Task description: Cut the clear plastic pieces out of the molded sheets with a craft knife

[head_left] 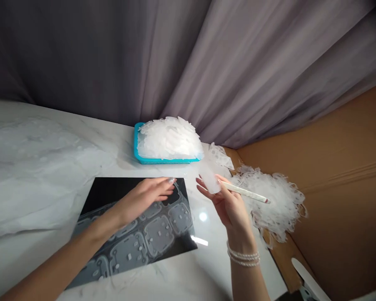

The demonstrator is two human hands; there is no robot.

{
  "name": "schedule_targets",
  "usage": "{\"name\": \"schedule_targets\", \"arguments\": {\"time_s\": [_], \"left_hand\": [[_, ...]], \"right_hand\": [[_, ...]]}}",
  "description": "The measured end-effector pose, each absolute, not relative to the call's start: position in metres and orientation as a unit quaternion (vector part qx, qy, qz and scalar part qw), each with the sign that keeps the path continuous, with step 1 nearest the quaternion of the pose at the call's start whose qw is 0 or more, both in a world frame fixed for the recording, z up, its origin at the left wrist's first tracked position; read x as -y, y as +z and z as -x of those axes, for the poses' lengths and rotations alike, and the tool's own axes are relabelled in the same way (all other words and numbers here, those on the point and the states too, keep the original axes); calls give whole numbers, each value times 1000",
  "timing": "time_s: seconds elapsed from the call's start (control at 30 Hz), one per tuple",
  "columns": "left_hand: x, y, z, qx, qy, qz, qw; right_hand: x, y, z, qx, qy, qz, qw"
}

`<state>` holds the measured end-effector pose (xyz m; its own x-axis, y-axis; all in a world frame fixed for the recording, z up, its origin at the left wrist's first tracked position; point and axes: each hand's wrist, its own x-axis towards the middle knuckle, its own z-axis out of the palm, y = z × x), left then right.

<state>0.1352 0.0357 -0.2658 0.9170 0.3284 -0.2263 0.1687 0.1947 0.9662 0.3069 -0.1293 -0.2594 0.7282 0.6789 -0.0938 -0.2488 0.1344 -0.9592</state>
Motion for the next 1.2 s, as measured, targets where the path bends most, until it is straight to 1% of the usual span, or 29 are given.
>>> {"name": "schedule_targets", "arguments": {"time_s": [0.07,0.13,0.23,0.5,0.9,1.2], "left_hand": [[-41,-262,-137,-157,37,-480,862],[-48,-262,-134,-130,54,-412,900],[-59,-257,-122,-139,96,-438,883],[-72,-233,-102,-122,59,-537,832],[-72,-228,-99,-126,62,-556,819],[-72,-230,-98,-131,61,-547,824]], "right_hand": [[108,-247,-294,232,346,571,707],[92,-241,-284,261,361,558,700],[81,-238,-275,271,383,530,706],[89,-224,-269,272,452,493,692],[94,-216,-264,291,449,513,671],[94,-216,-267,293,454,508,671]]}}
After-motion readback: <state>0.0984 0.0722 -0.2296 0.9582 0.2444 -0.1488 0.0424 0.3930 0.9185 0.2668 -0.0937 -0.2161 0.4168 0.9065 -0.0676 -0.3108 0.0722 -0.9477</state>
